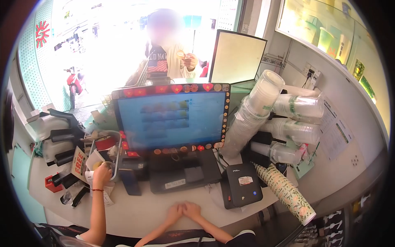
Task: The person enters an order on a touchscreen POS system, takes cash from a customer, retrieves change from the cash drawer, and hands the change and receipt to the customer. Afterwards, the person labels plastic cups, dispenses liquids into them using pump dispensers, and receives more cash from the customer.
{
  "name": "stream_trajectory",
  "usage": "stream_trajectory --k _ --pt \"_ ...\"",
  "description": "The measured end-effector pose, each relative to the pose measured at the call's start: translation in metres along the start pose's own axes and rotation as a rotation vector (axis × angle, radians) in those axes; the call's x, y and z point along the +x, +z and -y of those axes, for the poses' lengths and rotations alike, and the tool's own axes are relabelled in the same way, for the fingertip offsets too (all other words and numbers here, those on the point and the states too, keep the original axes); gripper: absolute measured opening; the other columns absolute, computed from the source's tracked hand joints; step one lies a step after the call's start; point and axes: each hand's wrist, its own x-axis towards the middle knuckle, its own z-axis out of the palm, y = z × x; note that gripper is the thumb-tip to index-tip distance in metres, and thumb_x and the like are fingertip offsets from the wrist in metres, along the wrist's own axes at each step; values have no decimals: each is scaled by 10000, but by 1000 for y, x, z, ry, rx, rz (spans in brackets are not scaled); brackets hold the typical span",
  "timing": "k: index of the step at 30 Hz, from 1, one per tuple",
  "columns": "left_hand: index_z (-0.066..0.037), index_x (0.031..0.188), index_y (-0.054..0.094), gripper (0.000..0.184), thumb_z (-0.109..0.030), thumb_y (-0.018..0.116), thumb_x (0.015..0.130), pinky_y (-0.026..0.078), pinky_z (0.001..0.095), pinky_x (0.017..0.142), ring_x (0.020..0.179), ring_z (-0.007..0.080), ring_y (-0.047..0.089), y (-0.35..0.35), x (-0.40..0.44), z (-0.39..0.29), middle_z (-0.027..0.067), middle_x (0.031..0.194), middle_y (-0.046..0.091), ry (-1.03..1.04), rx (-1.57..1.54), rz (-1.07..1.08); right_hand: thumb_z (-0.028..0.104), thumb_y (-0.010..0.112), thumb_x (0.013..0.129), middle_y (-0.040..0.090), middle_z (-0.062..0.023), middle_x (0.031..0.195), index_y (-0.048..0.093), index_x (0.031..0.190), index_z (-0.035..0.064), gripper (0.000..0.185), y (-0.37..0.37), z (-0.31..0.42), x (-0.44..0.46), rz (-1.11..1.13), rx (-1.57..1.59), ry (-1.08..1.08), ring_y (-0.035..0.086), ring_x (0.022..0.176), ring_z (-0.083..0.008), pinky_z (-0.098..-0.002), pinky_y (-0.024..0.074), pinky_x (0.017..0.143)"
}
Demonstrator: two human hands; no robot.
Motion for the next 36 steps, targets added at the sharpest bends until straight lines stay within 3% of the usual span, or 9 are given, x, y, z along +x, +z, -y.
stream_trajectory --k 9,14,17,20,23,26,29,33,36 --pt "-83 875 578 157 -224 518 840 480 389 505 512 296 601 -13 -2 -12 135 567 586 10 -36 10 306 590 697 615 -89 654 620 813 187 169 -14 10 2 16 70 3 606 611 -300 -421 477 526" --pt "-33 880 553 156 -182 510 862 483 316 482 510 204 624 -20 -6 -14 111 617 610 -102 -175 109 339 601 701 628 -86 690 632 831 191 199 -14 7 1 72 68 31 613 647 -300 -418 485 562" --pt "-14 872 538 151 -162 507 869 479 282 470 518 160 626 -18 -9 -1 92 640 613 -181 -309 171 305 643 678 549 6 533 634 801 192 167 -12 4 3 -40 52 -75 578 504 -200 -353 445 454" --pt "-13 867 533 135 -146 515 857 477 268 477 530 143 625 -24 -8 -4 77 641 607 -210 -344 200 308 648 672 535 8 518 640 811 196 178 -15 2 7 -9 88 -76 575 503 -194 -346 445 458" --pt "-14 864 535 122 -132 530 833 478 260 501 543 140 625 -29 -11 0 66 648 600 -148 -264 255 311 630 704 540 -9 531 632 836 151 207 5 -19 13 -148 237 21 570 491 -181 -330 441 450" --pt "-16 860 537 121 -128 540 814 478 249 524 559 133 622 -32 -22 18 55 653 590 -42 -257 240 317 582 761 559 -33 604 599 850 86 249 8 -43 37 -80 903 591 566 497 -173 -311 444 457" --pt "-17 854 536 112 -119 547 807 476 243 529 572 125 618 -48 -32 25 46 657 580 -143 -320 188 323 536 803 560 -48 678 564 848 53 275 -18 -55 61 -242 1386 838 557 511 -167 -296 442 463" --pt "-21 856 534 99 -97 564 801 474 236 526 568 123 613 -70 -41 25 40 637 571 -274 -331 -22 325 538 805 553 -36 690 567 840 79 250 -34 -74 64 -251 1467 924 549 515 -173 -287 426 461" --pt "-29 884 527 123 -73 580 782 476 227 531 597 140 601 -87 -36 24 61 731 583 -307 -283 -165 308 554 799 557 -32 691 572 845 86 228 -37 -76 59 -328 1453 984 543 508 -175 -293 433 463"
